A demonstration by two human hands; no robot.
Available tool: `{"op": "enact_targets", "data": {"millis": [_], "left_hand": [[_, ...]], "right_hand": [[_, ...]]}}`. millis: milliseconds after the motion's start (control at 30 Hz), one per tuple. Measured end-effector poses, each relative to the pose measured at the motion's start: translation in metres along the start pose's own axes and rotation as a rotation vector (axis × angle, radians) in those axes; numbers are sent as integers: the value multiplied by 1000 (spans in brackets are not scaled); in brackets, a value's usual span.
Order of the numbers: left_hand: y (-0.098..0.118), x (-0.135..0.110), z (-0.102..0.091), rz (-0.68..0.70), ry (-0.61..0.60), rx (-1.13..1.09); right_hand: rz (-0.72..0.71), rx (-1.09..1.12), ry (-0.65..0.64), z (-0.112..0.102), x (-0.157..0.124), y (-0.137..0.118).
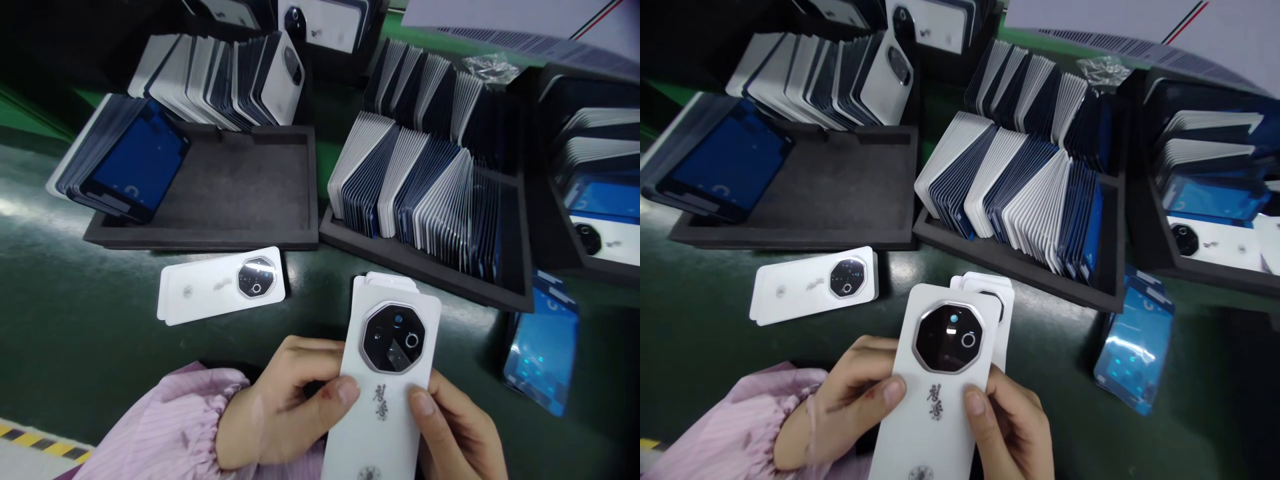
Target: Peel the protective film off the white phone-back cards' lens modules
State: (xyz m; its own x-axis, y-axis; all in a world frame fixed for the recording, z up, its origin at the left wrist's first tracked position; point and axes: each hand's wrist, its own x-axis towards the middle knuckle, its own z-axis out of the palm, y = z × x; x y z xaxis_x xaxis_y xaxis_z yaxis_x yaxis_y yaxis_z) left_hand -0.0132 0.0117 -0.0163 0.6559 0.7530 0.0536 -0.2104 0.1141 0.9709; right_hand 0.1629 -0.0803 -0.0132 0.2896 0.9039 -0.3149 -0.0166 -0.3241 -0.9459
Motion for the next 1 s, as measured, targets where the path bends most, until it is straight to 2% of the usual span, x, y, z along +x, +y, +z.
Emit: {"op": "enact_targets", "data": {"millis": [167,633,1000], "left_hand": [[-9,1,1,82,28,-37],[-7,1,1,37,26,-19],[-6,-1,1,41,19,93]], "right_hand": [[-129,-8,-14,-2,2,1],[-274,-90,-31,-5,3,1],[-416,-186,-18,-1,5,-8]]}}
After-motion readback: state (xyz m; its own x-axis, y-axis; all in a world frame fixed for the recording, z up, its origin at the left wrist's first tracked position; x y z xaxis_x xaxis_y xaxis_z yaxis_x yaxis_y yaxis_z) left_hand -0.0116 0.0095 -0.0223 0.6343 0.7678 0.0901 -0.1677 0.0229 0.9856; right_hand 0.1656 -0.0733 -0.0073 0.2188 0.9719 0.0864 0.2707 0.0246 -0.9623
